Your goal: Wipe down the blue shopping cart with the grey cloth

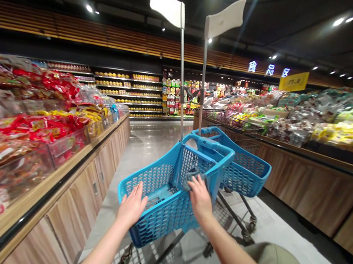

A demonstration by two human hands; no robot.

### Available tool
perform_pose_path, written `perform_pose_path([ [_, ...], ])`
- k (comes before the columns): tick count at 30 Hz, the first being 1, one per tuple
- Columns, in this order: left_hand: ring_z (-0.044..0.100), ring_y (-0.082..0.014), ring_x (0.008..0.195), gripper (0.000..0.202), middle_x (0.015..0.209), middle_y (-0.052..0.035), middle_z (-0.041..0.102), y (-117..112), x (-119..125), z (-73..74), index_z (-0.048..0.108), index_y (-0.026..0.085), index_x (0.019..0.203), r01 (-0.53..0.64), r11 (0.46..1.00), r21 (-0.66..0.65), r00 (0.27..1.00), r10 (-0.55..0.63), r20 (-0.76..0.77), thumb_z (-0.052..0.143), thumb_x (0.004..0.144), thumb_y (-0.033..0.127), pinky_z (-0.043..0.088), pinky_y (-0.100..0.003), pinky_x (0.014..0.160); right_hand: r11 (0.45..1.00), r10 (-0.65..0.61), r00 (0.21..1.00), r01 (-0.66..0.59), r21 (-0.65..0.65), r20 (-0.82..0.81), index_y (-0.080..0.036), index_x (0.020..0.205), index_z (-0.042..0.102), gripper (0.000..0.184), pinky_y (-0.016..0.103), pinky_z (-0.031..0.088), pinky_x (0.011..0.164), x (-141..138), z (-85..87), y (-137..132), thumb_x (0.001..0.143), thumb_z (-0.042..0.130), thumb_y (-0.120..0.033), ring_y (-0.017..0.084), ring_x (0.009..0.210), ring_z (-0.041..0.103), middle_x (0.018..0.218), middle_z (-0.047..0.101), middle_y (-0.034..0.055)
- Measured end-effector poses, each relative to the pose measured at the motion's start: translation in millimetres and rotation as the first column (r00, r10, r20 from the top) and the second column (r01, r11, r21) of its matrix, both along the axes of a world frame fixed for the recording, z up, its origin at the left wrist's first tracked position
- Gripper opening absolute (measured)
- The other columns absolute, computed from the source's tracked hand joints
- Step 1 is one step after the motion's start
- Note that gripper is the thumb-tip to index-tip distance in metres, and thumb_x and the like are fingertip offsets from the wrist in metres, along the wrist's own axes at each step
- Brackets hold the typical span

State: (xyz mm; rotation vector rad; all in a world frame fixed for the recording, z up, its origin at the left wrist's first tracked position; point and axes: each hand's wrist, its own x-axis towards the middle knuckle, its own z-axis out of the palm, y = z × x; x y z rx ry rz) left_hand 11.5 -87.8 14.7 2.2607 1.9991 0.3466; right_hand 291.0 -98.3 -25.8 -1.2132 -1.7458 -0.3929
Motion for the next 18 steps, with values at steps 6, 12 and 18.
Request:
perform_pose_path([
  [6,0.022,-0.0227,0.146,0.063,0.159,-0.0128,0.020,-1,-5,2.3,0.011,0.009,0.154,0.016,1.000,-0.015,0.999,-0.016,-0.032,0.024,0.096,0.031,0.023,-0.050,0.116,0.995,0.095,0.961,-0.084,-0.053,0.259,-0.022,0.122,0.057,0.037,0.056,0.022,0.116,-33,5.7,-11,0.085,0.055,-0.017,0.026,0.128,0.047,0.124,0.061,0.0093],
  [12,0.016,-0.0224,0.147,0.064,0.159,-0.0121,0.019,-10,-18,-2.0,0.011,0.007,0.153,0.039,0.999,0.016,0.997,-0.038,-0.063,0.023,0.095,0.029,0.017,-0.050,0.118,0.996,0.046,0.856,0.003,-0.094,0.516,-0.024,0.113,0.061,0.030,0.056,0.006,0.118,64,64.9,17,0.086,0.052,-0.017,0.022,0.109,0.057,0.107,0.067,0.0056],
  [18,0.015,-0.0237,0.148,0.063,0.159,-0.0091,0.021,-22,-10,-3.4,0.018,0.013,0.153,0.027,0.998,0.062,0.993,-0.020,-0.115,0.026,0.092,0.022,0.009,-0.059,0.117,0.979,-0.177,0.933,0.201,-0.046,0.315,-0.020,0.108,0.062,0.024,0.058,0.013,0.114,100,72.5,33,0.088,0.049,-0.018,0.028,0.119,0.052,0.114,0.067,0.0093],
])
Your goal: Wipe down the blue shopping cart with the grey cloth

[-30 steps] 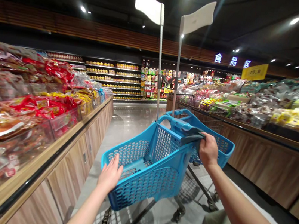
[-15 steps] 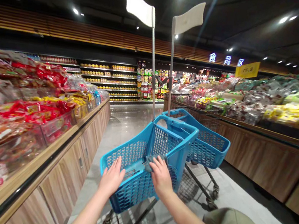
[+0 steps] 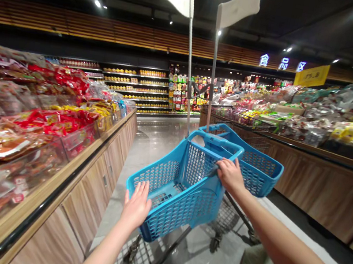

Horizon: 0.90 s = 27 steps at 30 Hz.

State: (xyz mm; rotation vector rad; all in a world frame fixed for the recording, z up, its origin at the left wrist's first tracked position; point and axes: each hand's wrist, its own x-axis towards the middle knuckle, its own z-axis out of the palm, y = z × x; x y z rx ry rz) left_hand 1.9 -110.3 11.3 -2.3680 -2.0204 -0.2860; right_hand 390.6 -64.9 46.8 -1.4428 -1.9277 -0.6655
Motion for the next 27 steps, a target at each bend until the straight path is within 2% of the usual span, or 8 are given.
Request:
perform_pose_path([
  [4,0.016,-0.0253,0.147,0.062,0.158,-0.0104,0.021,-6,15,1.8,0.020,0.012,0.153,-0.017,0.999,0.034,1.000,0.018,-0.007,0.025,0.092,0.022,0.011,-0.061,0.116,0.985,0.144,0.985,-0.152,-0.084,-0.095,-0.021,0.105,0.061,0.022,0.053,0.024,0.113,-74,-27.5,-23,0.088,0.048,-0.017,0.024,0.114,0.054,0.109,0.066,0.0085],
  [7,0.015,-0.0251,0.148,0.062,0.158,-0.0100,0.022,-9,18,1.5,0.021,0.013,0.152,-0.019,0.999,0.045,0.999,0.021,-0.031,0.026,0.091,0.020,0.013,-0.061,0.115,0.958,0.246,0.953,-0.267,-0.101,-0.178,-0.023,0.109,0.059,0.026,0.052,0.025,0.114,-140,-51.2,-52,0.085,0.052,-0.015,0.023,0.113,0.053,0.111,0.063,0.0071],
  [10,0.014,-0.0241,0.148,0.064,0.159,-0.0087,0.019,-11,12,0.8,0.019,0.013,0.153,-0.031,0.999,0.032,0.998,0.033,-0.059,0.025,0.090,0.018,0.012,-0.059,0.116,0.941,0.308,0.933,-0.328,-0.089,-0.184,-0.024,0.115,0.057,0.033,0.052,0.020,0.116,-173,-62.3,-66,0.083,0.058,-0.017,0.023,0.114,0.052,0.112,0.063,0.0062],
  [12,0.015,-0.0248,0.147,0.065,0.159,-0.0102,0.019,-12,4,1.2,0.017,0.011,0.153,-0.049,0.999,-0.014,0.996,0.048,-0.074,0.025,0.089,0.018,0.011,-0.058,0.117,0.920,0.373,0.925,-0.379,-0.097,-0.073,-0.025,0.115,0.058,0.033,0.054,0.015,0.117,-167,-59.1,-62,0.083,0.058,-0.017,0.022,0.109,0.054,0.108,0.064,0.0051],
  [15,0.016,-0.0258,0.147,0.066,0.158,-0.0119,0.022,-14,-7,2.1,0.019,0.009,0.152,-0.055,0.996,-0.064,0.995,0.050,-0.084,0.027,0.088,0.019,0.010,-0.058,0.117,0.904,0.421,0.895,-0.401,-0.151,0.145,-0.024,0.111,0.061,0.030,0.052,0.012,0.118,-123,-40.5,-42,0.083,0.054,-0.016,0.020,0.100,0.058,0.099,0.066,0.0037],
  [21,0.018,-0.0256,0.147,0.065,0.156,-0.0102,0.029,-17,-1,0.4,0.025,0.010,0.151,0.005,0.999,-0.051,0.999,-0.007,-0.047,0.028,0.088,0.021,0.010,-0.058,0.117,0.989,0.093,0.988,-0.077,-0.126,0.121,-0.022,0.106,0.064,0.025,0.054,0.009,0.117,-12,10.1,1,0.086,0.048,-0.020,0.023,0.102,0.058,0.100,0.068,0.0069],
  [24,0.020,-0.0261,0.147,0.063,0.154,-0.0096,0.033,-18,16,-2.3,0.027,0.011,0.151,0.043,0.999,-0.027,0.999,-0.043,-0.013,0.028,0.089,0.023,0.010,-0.058,0.117,0.991,-0.020,0.998,0.027,-0.130,0.051,-0.021,0.106,0.064,0.026,0.056,0.011,0.115,2,15.2,11,0.086,0.048,-0.022,0.025,0.105,0.057,0.102,0.068,0.0085],
  [27,0.022,-0.0271,0.146,0.062,0.153,-0.0103,0.037,-17,33,-5.2,0.029,0.011,0.150,0.061,0.998,0.007,0.998,-0.061,0.011,0.028,0.090,0.026,0.011,-0.059,0.116,0.985,0.051,0.997,-0.042,-0.165,0.052,-0.022,0.108,0.065,0.026,0.054,0.015,0.115,-14,1.6,12,0.087,0.051,-0.029,0.026,0.113,0.052,0.108,0.065,0.0078],
])
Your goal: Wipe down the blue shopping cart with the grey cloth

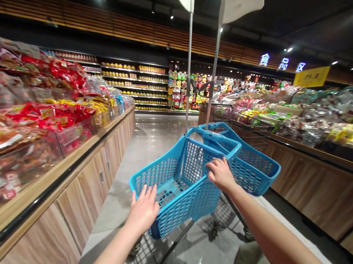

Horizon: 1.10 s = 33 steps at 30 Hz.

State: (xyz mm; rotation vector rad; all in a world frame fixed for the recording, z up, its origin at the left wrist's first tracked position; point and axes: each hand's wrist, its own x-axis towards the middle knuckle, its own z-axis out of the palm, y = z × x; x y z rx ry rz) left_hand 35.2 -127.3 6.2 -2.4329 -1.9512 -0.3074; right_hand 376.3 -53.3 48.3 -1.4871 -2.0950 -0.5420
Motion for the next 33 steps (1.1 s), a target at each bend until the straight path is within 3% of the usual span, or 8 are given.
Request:
perform_pose_path([
  [3,0.025,-0.0276,0.145,0.061,0.151,-0.0107,0.040,1,11,-0.8,0.031,0.011,0.149,0.021,1.000,0.017,1.000,-0.021,0.005,0.028,0.091,0.027,0.011,-0.059,0.116,0.999,0.042,0.998,-0.043,-0.009,-0.053,-0.022,0.100,0.068,0.023,0.051,0.020,0.114,-27,-16.2,-6,0.090,0.052,-0.035,0.023,0.105,0.055,0.102,0.063,0.0068],
  [8,0.026,-0.0281,0.144,0.061,0.151,-0.0101,0.040,1,10,3.6,0.031,0.011,0.149,0.015,1.000,-0.007,1.000,-0.015,-0.006,0.028,0.090,0.025,0.013,-0.059,0.116,0.992,0.125,0.980,-0.127,-0.004,-0.157,-0.022,0.089,0.067,0.020,0.045,0.030,0.107,-74,-27.7,-29,0.093,0.048,-0.027,0.020,0.094,0.054,0.092,0.061,0.0051],
  [13,0.026,-0.0272,0.144,0.062,0.151,-0.0087,0.041,-2,-5,7.4,0.031,0.014,0.150,-0.016,1.000,-0.027,1.000,0.015,-0.021,0.028,0.089,0.023,0.015,-0.059,0.116,0.955,0.290,0.927,-0.295,0.016,-0.237,-0.022,0.106,0.063,0.023,0.047,0.033,0.103,-131,-40.9,-74,0.084,0.056,-0.026,0.025,0.106,0.049,0.109,0.058,0.0075],
  [17,0.023,-0.0265,0.146,0.064,0.152,-0.0092,0.037,-7,-22,10.6,0.027,0.011,0.151,-0.014,0.999,-0.045,0.998,0.012,-0.054,0.028,0.088,0.022,0.015,-0.057,0.116,0.919,0.391,0.911,-0.394,0.009,-0.134,-0.025,0.116,0.059,0.032,0.048,0.031,0.107,-154,-48.5,-84,0.085,0.059,-0.029,0.025,0.111,0.049,0.117,0.057,0.0084],
  [20,0.019,-0.0268,0.146,0.065,0.153,-0.0106,0.035,-9,-35,12.0,0.025,0.007,0.151,-0.009,0.997,-0.074,0.996,0.003,-0.084,0.028,0.088,0.024,0.013,-0.056,0.117,0.923,0.384,0.922,-0.384,-0.011,0.052,-0.024,0.109,0.061,0.023,0.048,0.029,0.109,-140,-44.8,-68,0.087,0.060,-0.032,0.022,0.098,0.055,0.100,0.062,0.0067],
  [24,0.016,-0.0259,0.147,0.064,0.154,-0.0103,0.034,-9,-43,11.0,0.025,0.007,0.151,-0.003,0.995,-0.105,0.995,-0.007,-0.095,0.027,0.090,0.026,0.010,-0.054,0.118,0.962,0.266,0.939,-0.272,-0.003,0.219,-0.023,0.097,0.065,0.014,0.046,0.026,0.112,-80,-24.7,-37,0.090,0.056,-0.031,0.020,0.088,0.057,0.085,0.061,0.0036],
  [29,0.017,-0.0260,0.147,0.064,0.153,-0.0099,0.034,-12,-35,11.8,0.026,0.009,0.151,0.014,0.995,-0.102,0.997,-0.023,-0.080,0.029,0.090,0.027,0.011,-0.055,0.118,0.993,0.047,0.988,-0.062,0.098,0.146,-0.024,0.100,0.065,0.018,0.051,0.016,0.115,15,7.8,-5,0.095,0.049,-0.029,0.021,0.095,0.057,0.097,0.064,0.0053],
  [33,0.021,-0.0266,0.146,0.063,0.151,-0.0098,0.039,-14,-20,5.7,0.027,0.010,0.151,0.023,0.998,-0.058,0.998,-0.027,-0.060,0.030,0.090,0.027,0.011,-0.056,0.118,0.987,-0.080,0.996,0.084,0.134,-0.035,-0.021,0.099,0.066,0.024,0.055,0.016,0.114,23,5.9,7,0.097,0.042,-0.028,0.025,0.105,0.055,0.102,0.066,0.0080],
])
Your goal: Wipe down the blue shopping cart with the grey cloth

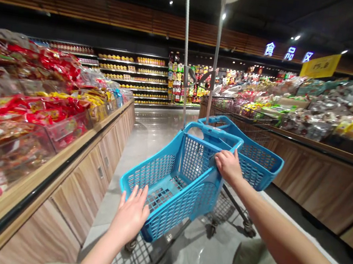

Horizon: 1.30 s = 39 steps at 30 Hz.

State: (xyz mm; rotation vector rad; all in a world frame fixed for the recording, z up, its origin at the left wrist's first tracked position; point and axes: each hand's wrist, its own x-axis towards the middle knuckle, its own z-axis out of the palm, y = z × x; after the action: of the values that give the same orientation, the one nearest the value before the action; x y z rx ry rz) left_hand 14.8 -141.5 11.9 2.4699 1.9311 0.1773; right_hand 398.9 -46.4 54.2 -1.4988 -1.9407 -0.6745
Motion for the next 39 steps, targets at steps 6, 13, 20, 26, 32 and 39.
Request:
perform_pose_path([
  [6,0.024,-0.0269,0.145,0.063,0.152,-0.0143,0.037,4,14,-29.6,0.015,0.007,0.153,-0.013,0.977,0.213,0.979,-0.030,0.199,0.028,0.094,0.024,0.020,-0.051,0.118,0.979,0.173,0.970,-0.189,-0.082,-0.172,-0.022,0.091,0.064,0.024,0.049,0.023,0.114,-96,-42.3,-38,0.098,0.041,-0.027,0.021,0.095,0.056,0.090,0.065,0.0042],
  [13,0.035,-0.0169,0.141,0.059,0.148,-0.0101,0.045,11,6,-35.1,0.001,0.015,0.155,-0.054,0.975,0.215,0.889,-0.051,0.455,0.017,0.099,0.027,0.025,-0.043,0.118,0.876,0.428,0.811,-0.480,-0.036,-0.399,-0.026,0.100,0.061,0.018,0.049,0.025,0.113,-191,-67.0,-118,0.094,0.044,-0.025,0.021,0.109,0.052,0.104,0.062,0.0039],
  [20,0.012,-0.0280,0.148,0.065,0.159,-0.0173,0.017,101,-29,12.7,0.019,0.009,0.152,-0.094,0.956,0.278,0.990,0.060,0.129,0.036,0.092,0.026,0.017,-0.054,0.117,0.834,0.529,0.817,-0.550,-0.035,-0.232,-0.027,0.106,0.060,0.019,0.051,0.026,0.113,-187,-71.0,-111,0.088,0.054,-0.030,0.023,0.108,0.053,0.107,0.063,0.0044],
  [26,0.009,-0.0267,0.148,0.074,0.161,-0.0124,0.010,126,-38,-0.5,0.021,0.017,0.152,0.123,0.979,0.163,0.983,-0.098,-0.154,0.049,0.084,0.027,0.011,-0.056,0.117,0.834,0.549,0.834,-0.551,-0.036,-0.051,-0.025,0.104,0.062,0.019,0.054,0.022,0.115,-155,-72.8,-85,0.089,0.053,-0.032,0.021,0.098,0.056,0.096,0.064,0.0039],
  [32,0.009,-0.0294,0.148,0.073,0.161,-0.0147,0.010,100,-12,-8.0,0.031,0.017,0.149,0.097,0.977,0.188,0.985,-0.067,-0.158,0.055,0.082,0.029,0.008,-0.058,0.116,0.865,0.486,0.874,-0.481,-0.141,0.002,-0.023,0.103,0.064,0.024,0.051,0.021,0.116,-76,-51.8,-49,0.094,0.042,-0.029,0.019,0.092,0.058,0.091,0.066,0.0032],
  [39,0.009,-0.0305,0.148,0.073,0.160,-0.0160,0.011,59,21,-5.8,0.035,0.015,0.148,-0.043,0.977,0.208,0.988,0.072,-0.134,0.059,0.080,0.031,0.009,-0.061,0.115,0.943,0.261,0.965,-0.255,-0.212,-0.001,-0.022,0.100,0.065,0.028,0.050,0.020,0.115,0,-25.8,9,0.099,0.038,-0.031,0.020,0.096,0.061,0.097,0.070,0.0040],
])
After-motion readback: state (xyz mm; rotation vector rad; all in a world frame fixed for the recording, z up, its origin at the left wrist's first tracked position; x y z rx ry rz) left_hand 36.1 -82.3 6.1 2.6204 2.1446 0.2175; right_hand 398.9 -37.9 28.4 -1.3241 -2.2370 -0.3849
